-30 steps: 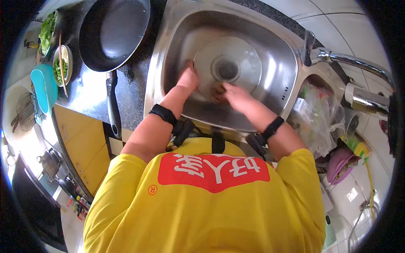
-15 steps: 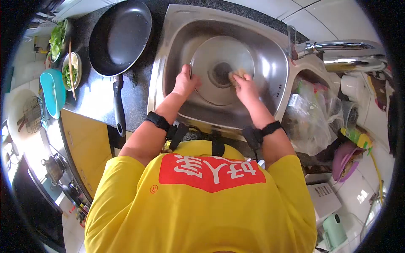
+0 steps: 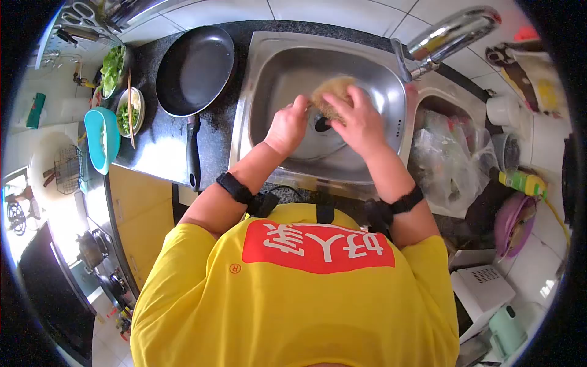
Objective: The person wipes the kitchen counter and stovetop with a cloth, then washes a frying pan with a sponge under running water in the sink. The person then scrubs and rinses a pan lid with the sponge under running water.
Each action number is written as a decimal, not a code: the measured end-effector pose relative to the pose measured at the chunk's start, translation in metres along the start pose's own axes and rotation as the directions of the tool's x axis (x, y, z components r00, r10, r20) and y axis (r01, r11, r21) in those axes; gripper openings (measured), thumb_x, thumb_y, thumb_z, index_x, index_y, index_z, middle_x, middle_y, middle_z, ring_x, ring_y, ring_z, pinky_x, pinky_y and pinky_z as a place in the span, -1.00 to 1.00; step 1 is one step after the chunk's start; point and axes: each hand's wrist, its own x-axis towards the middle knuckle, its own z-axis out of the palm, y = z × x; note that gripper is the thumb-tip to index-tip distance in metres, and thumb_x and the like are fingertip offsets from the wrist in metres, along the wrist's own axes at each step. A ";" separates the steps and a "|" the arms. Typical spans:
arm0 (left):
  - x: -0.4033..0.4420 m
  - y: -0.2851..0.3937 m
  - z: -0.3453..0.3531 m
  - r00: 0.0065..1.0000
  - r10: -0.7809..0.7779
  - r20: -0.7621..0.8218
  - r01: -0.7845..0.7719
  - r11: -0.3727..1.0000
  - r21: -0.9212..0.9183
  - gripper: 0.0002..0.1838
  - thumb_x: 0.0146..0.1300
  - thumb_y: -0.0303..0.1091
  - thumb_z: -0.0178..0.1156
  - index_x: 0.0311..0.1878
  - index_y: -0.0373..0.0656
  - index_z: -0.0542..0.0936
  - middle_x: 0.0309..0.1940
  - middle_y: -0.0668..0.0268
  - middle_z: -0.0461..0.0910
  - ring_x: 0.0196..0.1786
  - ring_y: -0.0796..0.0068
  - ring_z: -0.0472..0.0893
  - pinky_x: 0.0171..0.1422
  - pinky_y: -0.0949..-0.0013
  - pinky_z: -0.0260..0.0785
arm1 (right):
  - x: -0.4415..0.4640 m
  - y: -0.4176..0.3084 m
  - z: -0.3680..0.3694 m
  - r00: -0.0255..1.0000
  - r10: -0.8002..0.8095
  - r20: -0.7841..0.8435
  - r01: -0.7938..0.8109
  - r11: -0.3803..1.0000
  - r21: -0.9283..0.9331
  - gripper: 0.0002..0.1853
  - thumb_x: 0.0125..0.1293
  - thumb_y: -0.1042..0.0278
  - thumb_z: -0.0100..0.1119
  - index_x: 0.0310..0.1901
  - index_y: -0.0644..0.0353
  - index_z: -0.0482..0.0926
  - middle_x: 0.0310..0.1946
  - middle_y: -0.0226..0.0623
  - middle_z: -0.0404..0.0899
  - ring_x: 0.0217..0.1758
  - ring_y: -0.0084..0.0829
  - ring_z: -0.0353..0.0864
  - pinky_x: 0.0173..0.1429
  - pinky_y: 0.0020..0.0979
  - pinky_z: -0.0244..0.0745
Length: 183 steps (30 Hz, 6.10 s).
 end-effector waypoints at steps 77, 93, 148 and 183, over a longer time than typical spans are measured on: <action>0.008 -0.031 0.005 0.991 -0.092 -0.098 0.074 0.982 -0.176 -0.85 0.12 -0.42 0.15 -0.26 -0.23 0.45 -0.43 0.08 0.55 -0.35 0.14 0.58 -0.30 0.32 0.41 | -0.012 0.073 0.050 0.934 0.263 -0.243 -0.153 0.906 0.394 -0.67 -0.21 0.57 0.21 -0.30 0.07 0.47 -0.23 -0.25 0.46 -0.11 -0.19 0.47 -0.03 -0.30 0.38; -0.001 -0.040 0.015 0.987 -0.159 -0.038 0.143 0.950 -0.278 -0.87 0.08 -0.48 0.15 -0.28 -0.22 0.46 -0.43 0.20 0.60 -0.35 0.33 0.62 -0.27 0.42 0.42 | 0.002 0.064 0.047 0.889 0.373 -0.264 -0.289 0.907 0.306 -0.68 -0.17 0.58 0.24 -0.30 0.07 0.50 -0.26 -0.28 0.49 -0.20 -0.26 0.51 -0.13 -0.34 0.47; 0.041 -0.042 0.004 0.991 -0.014 0.135 0.040 0.981 -0.192 -0.80 -0.01 -0.49 0.21 -0.25 -0.20 0.52 -0.43 0.13 0.57 -0.35 0.32 0.60 -0.25 0.38 0.40 | 0.034 0.014 0.049 0.969 -0.178 -0.172 0.193 0.978 0.078 -0.85 -0.03 0.46 0.04 -0.38 0.00 0.51 -0.27 -0.28 0.47 -0.20 -0.21 0.49 -0.15 -0.26 0.42; 0.039 -0.050 -0.004 0.957 -0.133 0.257 0.191 0.957 -0.216 -0.88 0.15 -0.45 0.12 -0.25 -0.25 0.47 -0.39 0.20 0.60 -0.27 0.47 0.59 -0.18 0.46 0.38 | 0.028 0.023 0.057 0.984 0.017 -0.175 0.010 0.989 0.150 -0.71 -0.11 0.56 0.09 -0.29 0.01 0.48 -0.17 -0.28 0.43 -0.17 -0.14 0.45 -0.10 -0.25 0.39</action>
